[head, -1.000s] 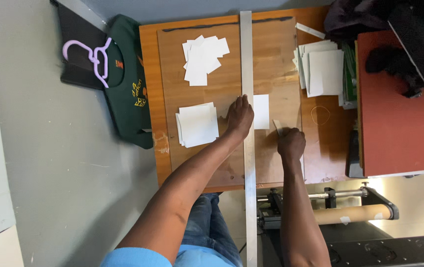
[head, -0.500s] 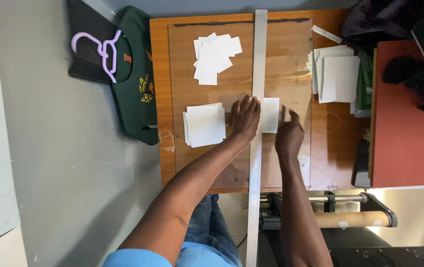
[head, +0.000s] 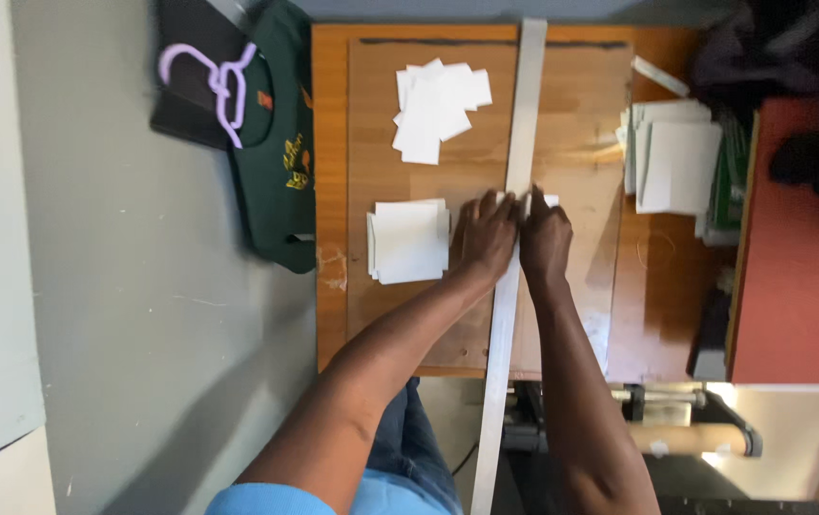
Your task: The person uses a paper cutter to trim white paper sheets on a wooden table. They repeatedly place a sheet against the guide, press the cutter arm down, and move the trimmed piece aside. The process continues with multiple sheets throughout the clip.
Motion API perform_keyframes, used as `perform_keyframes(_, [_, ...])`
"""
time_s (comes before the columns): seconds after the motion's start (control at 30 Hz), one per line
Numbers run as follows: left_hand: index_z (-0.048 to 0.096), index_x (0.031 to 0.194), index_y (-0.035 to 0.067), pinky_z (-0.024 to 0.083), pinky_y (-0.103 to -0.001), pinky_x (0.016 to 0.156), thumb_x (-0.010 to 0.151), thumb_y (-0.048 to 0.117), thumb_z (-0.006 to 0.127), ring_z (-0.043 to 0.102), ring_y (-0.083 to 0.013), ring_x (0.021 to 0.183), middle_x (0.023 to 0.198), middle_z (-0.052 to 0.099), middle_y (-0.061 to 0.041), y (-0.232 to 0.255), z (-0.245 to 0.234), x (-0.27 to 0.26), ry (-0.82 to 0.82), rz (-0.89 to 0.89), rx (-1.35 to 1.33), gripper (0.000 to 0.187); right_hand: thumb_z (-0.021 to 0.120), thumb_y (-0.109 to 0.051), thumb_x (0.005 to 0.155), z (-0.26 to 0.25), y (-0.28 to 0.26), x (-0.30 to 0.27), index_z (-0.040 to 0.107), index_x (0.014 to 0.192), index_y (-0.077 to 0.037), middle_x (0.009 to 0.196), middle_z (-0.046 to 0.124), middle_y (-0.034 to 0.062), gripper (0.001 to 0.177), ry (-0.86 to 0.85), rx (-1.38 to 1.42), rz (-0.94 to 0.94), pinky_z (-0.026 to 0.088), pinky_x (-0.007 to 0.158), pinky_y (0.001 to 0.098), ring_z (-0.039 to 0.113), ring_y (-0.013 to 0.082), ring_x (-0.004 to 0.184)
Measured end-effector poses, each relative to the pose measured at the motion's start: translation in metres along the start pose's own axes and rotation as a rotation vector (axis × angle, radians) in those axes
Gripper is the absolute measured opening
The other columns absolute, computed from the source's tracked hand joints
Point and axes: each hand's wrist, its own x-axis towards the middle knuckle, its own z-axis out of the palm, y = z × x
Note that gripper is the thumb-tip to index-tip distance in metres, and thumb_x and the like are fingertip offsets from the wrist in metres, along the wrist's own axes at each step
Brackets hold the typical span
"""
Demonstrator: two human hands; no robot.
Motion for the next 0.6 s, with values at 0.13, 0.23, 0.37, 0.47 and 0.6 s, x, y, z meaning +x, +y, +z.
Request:
perform_keyframes(0.13, [0.062,0.132,0.015,0.033,-0.052,0.111,0.091,0.02,0.065,0.046,-0.0286,0.139,0.144,0.059,-0.004,-0.002,0.033,0.008,-0.002,-0.017,-0.003,0.042,0.064,-0.019,0.096,-0.005,-0.001,-0.002,0.067,0.132,-0.012,0.073,0.062,0.0201,0.036,-0.041,0.089,0.013,0.058,0.062,0.0555,0.071,0.0438,0.074])
perform_keyframes(0.23, [0.066,0.128,0.016,0.035,-0.05,0.109,0.091,0.02,0.064,0.048,-0.029,0.137,0.139,0.063,-0.003,-0.003,0.031,0.008,0.069,-0.012,-0.015,0.038,0.061,-0.009,0.094,-0.012,-0.004,0.006,0.067,0.131,-0.005,0.074,0.062,0.0264,0.038,-0.107,0.042,-0.011,0.059,0.065,0.0576,0.07,0.0469,0.075])
perform_keyframes(0.37, [0.067,0.126,0.016,0.037,-0.05,0.107,0.091,0.018,0.065,0.049,-0.0304,0.136,0.137,0.064,-0.004,-0.004,0.035,0.006,0.097,0.004,-0.001,0.035,0.06,-0.006,0.089,-0.02,-0.004,0.017,0.069,0.13,-0.01,0.079,0.066,0.0246,0.042,-0.2,0.083,0.039,0.059,0.07,0.0582,0.07,0.0461,0.08])
perform_keyframes(0.47, [0.068,0.125,0.014,0.038,-0.051,0.106,0.09,0.017,0.067,0.049,-0.0317,0.135,0.136,0.065,-0.005,-0.007,0.05,0.009,0.135,0.015,-0.035,0.035,0.058,-0.009,0.089,-0.009,0.005,0.021,0.07,0.129,-0.016,0.084,0.069,0.0204,0.043,-0.264,0.084,0.09,0.059,0.075,0.0572,0.071,0.0429,0.085])
perform_keyframes(0.6, [0.067,0.127,0.014,0.038,-0.052,0.105,0.092,0.019,0.063,0.05,-0.0315,0.135,0.134,0.066,-0.005,-0.006,0.051,0.012,0.14,0.007,-0.035,0.036,0.055,-0.006,0.087,-0.034,-0.016,0.009,0.069,0.13,-0.019,0.099,0.073,0.0224,0.047,-0.363,0.142,0.215,0.058,0.083,0.0583,0.07,0.0461,0.096])
